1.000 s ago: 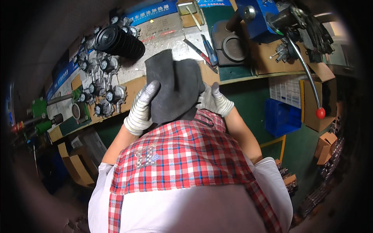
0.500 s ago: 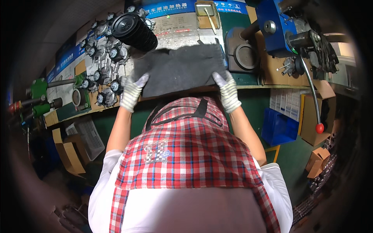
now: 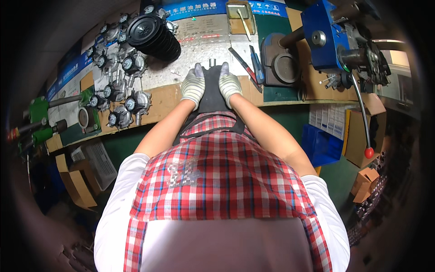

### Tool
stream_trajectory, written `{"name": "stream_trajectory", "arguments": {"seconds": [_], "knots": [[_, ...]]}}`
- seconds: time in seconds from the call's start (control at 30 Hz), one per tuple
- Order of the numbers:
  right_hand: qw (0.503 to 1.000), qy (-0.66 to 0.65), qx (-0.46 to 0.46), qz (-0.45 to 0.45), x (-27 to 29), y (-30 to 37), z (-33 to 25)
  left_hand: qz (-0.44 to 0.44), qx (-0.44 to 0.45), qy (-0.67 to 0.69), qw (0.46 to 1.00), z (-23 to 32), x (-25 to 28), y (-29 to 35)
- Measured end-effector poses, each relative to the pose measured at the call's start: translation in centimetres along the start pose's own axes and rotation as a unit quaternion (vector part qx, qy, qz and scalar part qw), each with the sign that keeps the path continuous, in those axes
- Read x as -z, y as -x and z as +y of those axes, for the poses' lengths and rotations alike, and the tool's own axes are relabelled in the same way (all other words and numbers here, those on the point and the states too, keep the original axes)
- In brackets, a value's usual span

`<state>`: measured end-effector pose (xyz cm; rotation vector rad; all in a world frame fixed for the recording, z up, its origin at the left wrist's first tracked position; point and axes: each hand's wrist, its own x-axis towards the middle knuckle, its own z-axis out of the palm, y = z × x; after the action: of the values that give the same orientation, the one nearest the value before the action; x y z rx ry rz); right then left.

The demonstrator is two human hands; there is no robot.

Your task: The person assembles small mechanical parts at a workbench, using a cloth to wipe components and a manual press to secure them. They repeatedly pick up parts, wipe them, and place them into the press, then move finished units to a cardboard box.

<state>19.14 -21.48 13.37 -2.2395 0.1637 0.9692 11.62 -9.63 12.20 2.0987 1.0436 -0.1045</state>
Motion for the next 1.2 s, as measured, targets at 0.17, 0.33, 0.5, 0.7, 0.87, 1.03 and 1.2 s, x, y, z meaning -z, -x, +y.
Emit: {"name": "stream_trajectory", "arguments": {"seconds": [0.17,0.33,0.5,0.7,0.87,1.03,1.2], "knots": [[0.987,0.107,0.095,0.075,-1.6,-2.0,1.2,0.028,0.016,-0.006,0.999,0.2,-0.8,-1.4],[0.985,0.117,0.103,0.076,-1.8,-2.0,1.7,0.027,0.025,0.021,0.999,-1.3,-1.6,-1.5],[0.986,0.099,0.098,0.09,-1.2,-1.5,0.6,0.029,-0.006,0.02,0.999,-1.2,-1.8,-1.7],[0.993,0.093,0.058,0.052,-0.7,-0.3,0.1,0.056,0.023,0.007,0.998,0.4,-0.3,-0.9],[0.935,0.01,0.244,0.256,-0.8,-0.2,1.5,0.169,-0.245,-0.102,0.949,1.1,1.3,0.4],[0.845,0.037,0.443,0.296,4.4,3.4,2.1,0.112,-0.402,0.044,0.908,6.5,4.2,5.0],[0.941,-0.259,0.039,0.216,8.7,3.0,4.0,0.05,-0.385,0.191,0.902,4.4,4.9,5.5]]}}
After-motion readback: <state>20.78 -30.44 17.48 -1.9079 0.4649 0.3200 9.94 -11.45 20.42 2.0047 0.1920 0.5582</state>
